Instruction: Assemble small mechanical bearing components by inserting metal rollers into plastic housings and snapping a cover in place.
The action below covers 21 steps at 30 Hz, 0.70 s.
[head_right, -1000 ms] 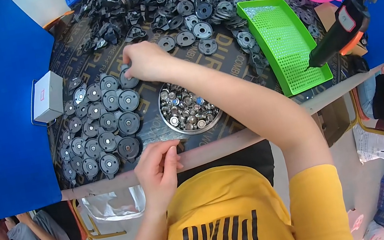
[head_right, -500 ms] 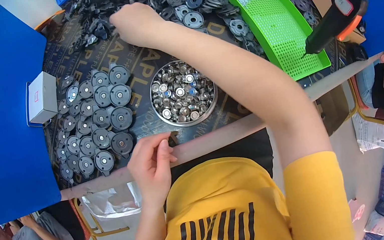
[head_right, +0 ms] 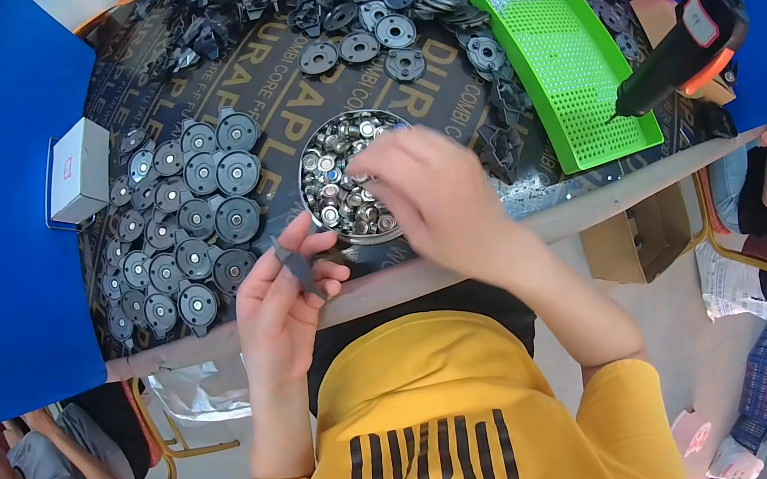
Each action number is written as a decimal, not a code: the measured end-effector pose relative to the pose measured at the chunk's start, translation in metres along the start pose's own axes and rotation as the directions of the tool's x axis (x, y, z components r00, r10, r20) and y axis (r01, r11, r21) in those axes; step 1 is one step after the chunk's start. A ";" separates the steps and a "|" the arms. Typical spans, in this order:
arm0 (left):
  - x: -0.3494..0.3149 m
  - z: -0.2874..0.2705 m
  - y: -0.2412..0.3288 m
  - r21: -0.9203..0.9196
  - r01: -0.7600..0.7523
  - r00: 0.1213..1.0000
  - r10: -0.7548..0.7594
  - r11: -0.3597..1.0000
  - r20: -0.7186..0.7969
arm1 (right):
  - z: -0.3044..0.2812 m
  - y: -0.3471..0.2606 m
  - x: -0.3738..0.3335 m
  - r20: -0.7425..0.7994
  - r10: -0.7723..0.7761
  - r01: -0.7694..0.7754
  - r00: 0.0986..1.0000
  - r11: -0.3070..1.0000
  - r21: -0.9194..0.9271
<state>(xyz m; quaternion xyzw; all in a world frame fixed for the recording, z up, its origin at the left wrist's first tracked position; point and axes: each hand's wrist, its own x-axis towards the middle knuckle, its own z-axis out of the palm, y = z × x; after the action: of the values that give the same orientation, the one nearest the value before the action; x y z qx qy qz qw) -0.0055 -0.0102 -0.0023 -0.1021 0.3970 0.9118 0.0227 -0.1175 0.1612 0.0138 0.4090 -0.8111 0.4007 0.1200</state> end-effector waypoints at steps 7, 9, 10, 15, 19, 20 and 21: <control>0.001 0.003 -0.001 0.186 0.092 0.995 -0.095 0.978 0.005 | 0.011 0.020 0.015 0.092 0.030 -0.012 0.995 0.983 -0.183; 0.000 0.010 0.000 0.228 0.120 0.992 -0.111 0.966 -0.052 | 0.013 0.022 0.015 0.091 0.016 0.003 0.996 0.978 -0.211; 0.000 0.013 0.000 0.284 0.108 0.994 -0.096 0.953 -0.058 | 0.014 0.023 0.015 0.092 0.016 0.003 0.996 0.978 -0.207; 0.003 0.011 -0.003 0.383 0.070 0.997 -0.055 0.921 -0.050 | 0.016 0.024 0.016 0.092 0.022 -0.004 0.995 0.982 -0.187; 0.003 0.006 -0.005 0.377 0.065 0.998 -0.061 0.924 -0.023 | 0.014 0.022 0.016 0.092 0.023 -0.006 0.995 0.985 -0.174; 0.003 0.006 -0.005 0.320 0.088 0.996 -0.085 0.943 -0.023 | 0.014 0.022 0.016 0.096 0.030 -0.015 0.995 0.987 -0.159; 0.003 0.006 -0.004 0.319 0.088 0.996 -0.085 0.944 -0.024 | 0.014 0.022 0.016 0.097 0.031 -0.015 0.995 0.987 -0.158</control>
<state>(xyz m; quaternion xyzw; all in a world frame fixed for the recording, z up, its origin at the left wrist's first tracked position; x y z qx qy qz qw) -0.0089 -0.0031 -0.0021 -0.1189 0.5349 0.8330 0.0769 -0.1428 0.1492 0.0008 0.4084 -0.8497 0.3160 0.1067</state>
